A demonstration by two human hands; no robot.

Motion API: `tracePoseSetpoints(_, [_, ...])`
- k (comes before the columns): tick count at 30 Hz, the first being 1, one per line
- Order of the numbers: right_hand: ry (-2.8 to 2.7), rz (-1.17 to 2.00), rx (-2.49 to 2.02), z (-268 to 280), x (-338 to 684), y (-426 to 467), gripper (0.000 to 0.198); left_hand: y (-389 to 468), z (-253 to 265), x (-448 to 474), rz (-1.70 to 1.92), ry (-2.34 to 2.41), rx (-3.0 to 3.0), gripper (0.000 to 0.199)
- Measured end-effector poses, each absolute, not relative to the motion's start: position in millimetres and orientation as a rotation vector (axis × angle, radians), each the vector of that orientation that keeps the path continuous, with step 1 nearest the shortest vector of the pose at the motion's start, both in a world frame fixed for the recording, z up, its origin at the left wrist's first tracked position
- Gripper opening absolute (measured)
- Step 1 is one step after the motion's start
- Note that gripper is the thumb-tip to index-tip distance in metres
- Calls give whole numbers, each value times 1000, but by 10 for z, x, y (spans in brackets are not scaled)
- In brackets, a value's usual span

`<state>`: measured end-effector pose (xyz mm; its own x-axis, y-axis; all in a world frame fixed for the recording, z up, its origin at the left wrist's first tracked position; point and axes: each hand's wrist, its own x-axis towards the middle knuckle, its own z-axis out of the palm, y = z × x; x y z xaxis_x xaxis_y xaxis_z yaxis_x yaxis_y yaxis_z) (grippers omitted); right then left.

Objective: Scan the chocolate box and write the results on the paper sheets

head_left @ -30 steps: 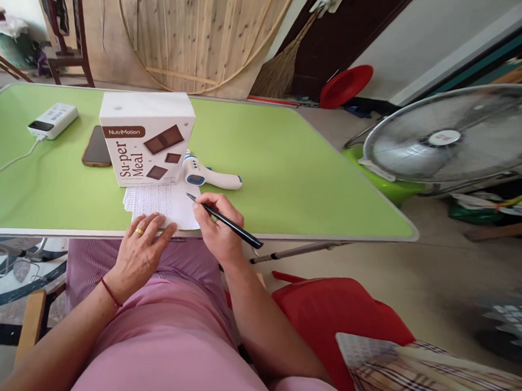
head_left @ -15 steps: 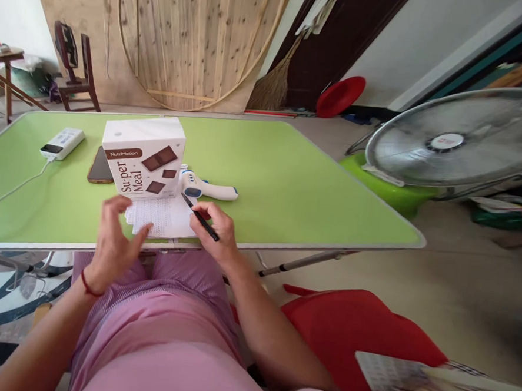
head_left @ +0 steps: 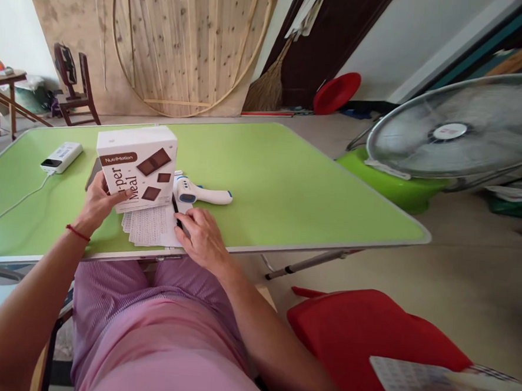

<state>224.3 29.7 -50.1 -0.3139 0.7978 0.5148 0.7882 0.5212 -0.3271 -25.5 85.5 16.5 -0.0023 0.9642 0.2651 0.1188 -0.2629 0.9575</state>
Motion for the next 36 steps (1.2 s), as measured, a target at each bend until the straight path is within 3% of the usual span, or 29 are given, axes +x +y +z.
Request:
tracePoseSetpoints(9, [-2149,68,-1298,-481,2282,305,25,116,132,39,1387,1249,1403,55])
tracePoseSetpoints(21, [-2050,326,-1171,-462,2553,461,32,57,-89,91,1351,1385,1792,56])
tracePoseSetpoints(27, [-2062,13,-1663,-288,2762,960,45,78,-130,114,1373,1354,1822,48])
tracePoseSetpoints(31, [-2194,70,-1700,-272,2805,1146,33,85,-146,119,1374,1367,1829,46])
tracePoseSetpoints(36, [-1741,160,-1573,-166,2859,781,41,92,-147,140,1371,1344,1840,48])
